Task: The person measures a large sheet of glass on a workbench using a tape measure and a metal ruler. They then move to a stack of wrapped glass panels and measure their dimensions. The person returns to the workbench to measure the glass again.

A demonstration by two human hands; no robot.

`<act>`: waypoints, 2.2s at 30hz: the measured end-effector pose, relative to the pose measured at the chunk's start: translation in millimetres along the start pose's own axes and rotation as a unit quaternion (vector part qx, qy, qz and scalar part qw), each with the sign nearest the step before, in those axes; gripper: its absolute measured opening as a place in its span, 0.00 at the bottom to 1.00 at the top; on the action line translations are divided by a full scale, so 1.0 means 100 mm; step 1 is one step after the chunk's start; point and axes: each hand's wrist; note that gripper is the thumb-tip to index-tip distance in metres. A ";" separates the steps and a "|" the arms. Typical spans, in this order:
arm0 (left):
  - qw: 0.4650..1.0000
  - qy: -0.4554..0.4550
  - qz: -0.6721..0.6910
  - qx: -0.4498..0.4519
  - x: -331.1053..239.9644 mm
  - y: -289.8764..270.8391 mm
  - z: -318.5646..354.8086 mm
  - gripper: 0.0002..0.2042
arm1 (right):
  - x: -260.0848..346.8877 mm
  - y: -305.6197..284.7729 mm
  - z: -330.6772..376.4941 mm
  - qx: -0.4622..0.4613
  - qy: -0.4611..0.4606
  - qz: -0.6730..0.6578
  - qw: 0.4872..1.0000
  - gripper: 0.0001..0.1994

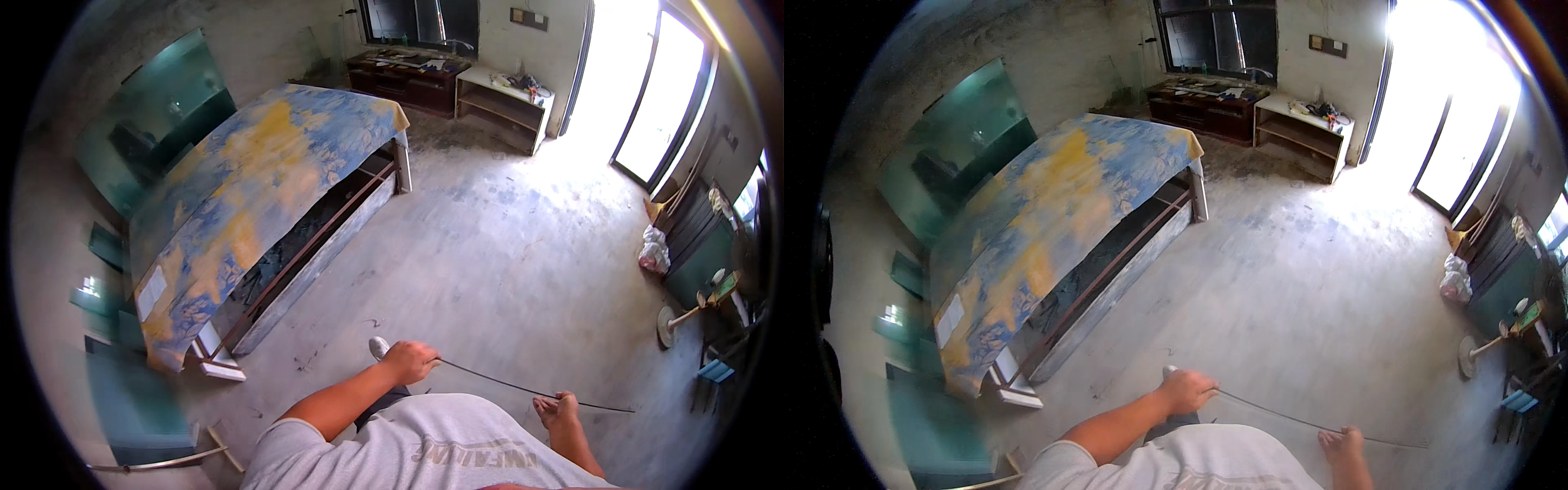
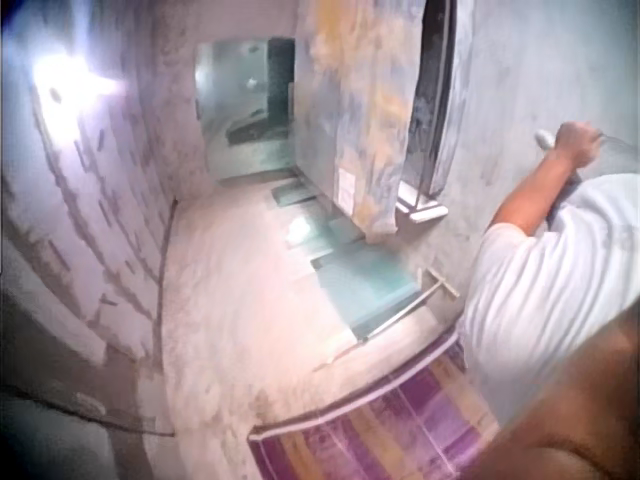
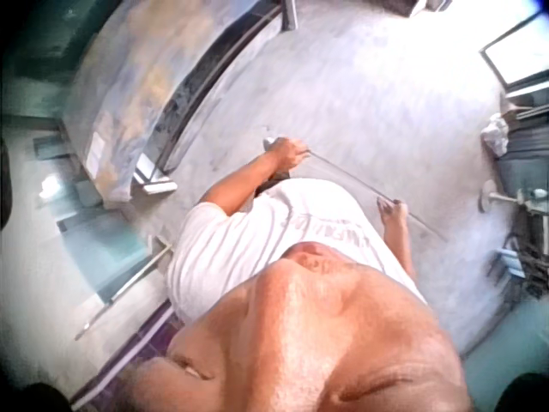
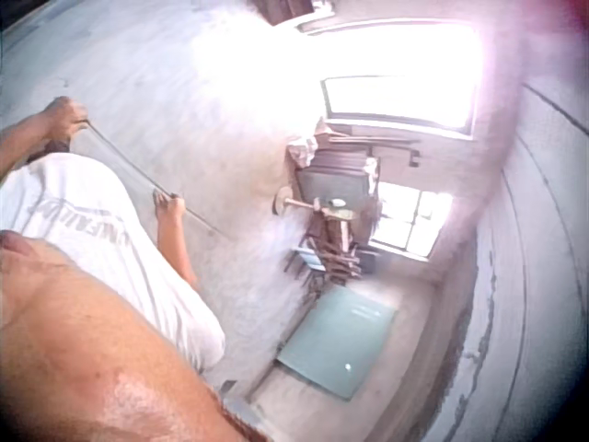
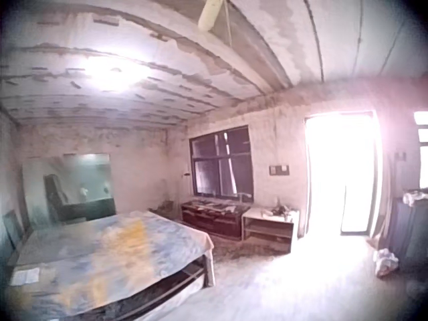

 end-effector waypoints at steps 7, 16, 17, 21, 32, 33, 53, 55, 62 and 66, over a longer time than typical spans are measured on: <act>0.991 0.077 0.063 -0.085 1.72 -0.67 -1.33 0.10 | 0.74 1.81 -0.29 -0.027 -0.079 0.018 0.996 0.31; 0.958 0.191 -0.101 -0.188 2.58 -3.88 -2.32 0.04 | 1.44 4.75 1.38 0.207 -0.113 -0.057 0.970 0.37; 0.945 0.207 -0.166 -0.190 2.47 -4.38 -2.27 0.04 | 1.39 5.20 1.85 0.213 -0.152 -0.024 0.965 0.35; 0.895 0.161 -0.310 -0.278 1.99 -5.78 -1.82 0.04 | 1.17 6.63 2.94 0.278 -0.301 0.038 0.912 0.21; 0.778 -0.034 -0.437 -0.450 3.67 -5.88 -1.82 0.08 | 1.62 10.60 2.19 0.542 -0.150 0.151 0.813 0.10; 0.766 -0.059 -0.454 -0.451 3.95 -5.82 -1.82 0.09 | 1.58 10.99 2.06 0.544 -0.134 0.190 0.806 0.11; 0.842 -0.415 -0.227 -0.258 4.65 -1.87 -2.00 0.24 | 0.82 10.08 -1.63 0.277 0.220 0.159 0.922 0.38; 0.836 -0.470 -0.138 -0.246 4.62 -1.68 -2.09 0.30 | 0.79 10.11 -1.93 0.248 0.229 0.146 0.930 0.35; 0.741 -0.591 0.060 -0.313 4.42 -0.95 -1.56 0.31 | 0.54 10.43 -2.17 0.087 0.143 0.250 0.954 0.30; 0.656 -0.687 0.134 -0.283 4.48 -0.78 -1.14 0.32 | 0.56 10.63 -2.27 0.096 0.124 0.250 0.956 0.30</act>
Point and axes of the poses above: each hand's wrist, its own z-axis away from the middle knuckle, its own y-axis out of the palm, x = y × z, and after that the axes turned 8 degrees about y, right-handed
